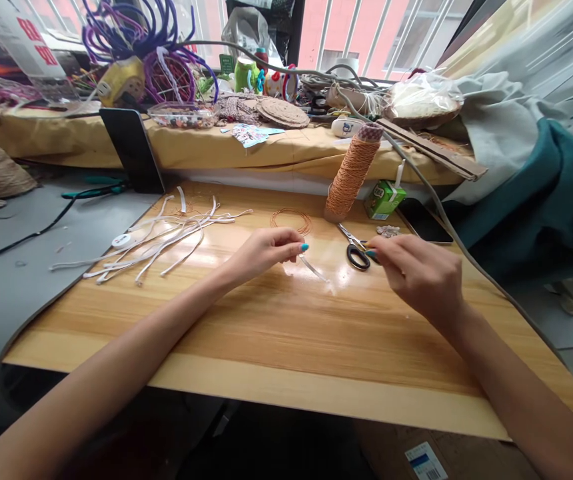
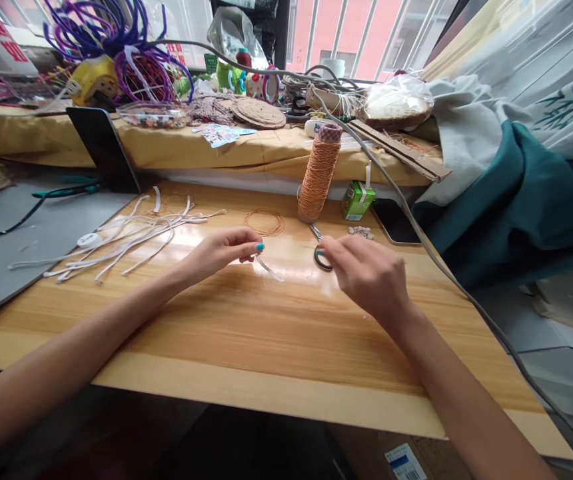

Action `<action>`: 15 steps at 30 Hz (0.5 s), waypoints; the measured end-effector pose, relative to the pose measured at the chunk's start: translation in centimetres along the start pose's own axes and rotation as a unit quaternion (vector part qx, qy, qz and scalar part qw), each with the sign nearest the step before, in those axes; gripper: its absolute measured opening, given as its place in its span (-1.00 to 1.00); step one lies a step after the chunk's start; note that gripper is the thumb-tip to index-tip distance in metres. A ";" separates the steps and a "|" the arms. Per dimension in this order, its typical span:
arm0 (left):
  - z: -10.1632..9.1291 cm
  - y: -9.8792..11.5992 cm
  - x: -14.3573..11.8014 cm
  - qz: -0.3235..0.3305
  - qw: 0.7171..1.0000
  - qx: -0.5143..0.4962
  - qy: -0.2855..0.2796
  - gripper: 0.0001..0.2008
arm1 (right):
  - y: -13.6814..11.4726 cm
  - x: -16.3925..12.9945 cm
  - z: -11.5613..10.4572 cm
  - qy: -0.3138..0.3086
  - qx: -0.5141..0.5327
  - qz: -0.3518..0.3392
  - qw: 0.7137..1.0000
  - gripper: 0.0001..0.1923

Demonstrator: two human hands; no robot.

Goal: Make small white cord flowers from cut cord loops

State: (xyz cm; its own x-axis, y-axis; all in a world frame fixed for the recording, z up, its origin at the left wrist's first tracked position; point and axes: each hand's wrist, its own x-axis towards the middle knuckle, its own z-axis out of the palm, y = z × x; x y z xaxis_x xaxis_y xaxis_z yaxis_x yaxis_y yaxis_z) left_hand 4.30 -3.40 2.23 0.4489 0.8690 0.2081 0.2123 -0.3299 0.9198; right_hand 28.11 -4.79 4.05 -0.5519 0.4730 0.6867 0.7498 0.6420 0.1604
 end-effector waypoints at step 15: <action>2.9 0.5 -0.6 0.005 0.998 -0.061 -0.022 -0.90 | -4.1 1.1 0.9 -0.221 0.462 0.348 0.785 -0.70</action>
State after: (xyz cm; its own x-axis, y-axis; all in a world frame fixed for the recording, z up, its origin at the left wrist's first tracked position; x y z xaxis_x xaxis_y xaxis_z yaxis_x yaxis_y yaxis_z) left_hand 6.68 -5.12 1.57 0.4891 0.8479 0.2043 0.1022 -0.2883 0.9521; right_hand 24.09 -6.37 3.54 -0.3513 0.9356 0.0343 0.4546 0.2025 -0.8674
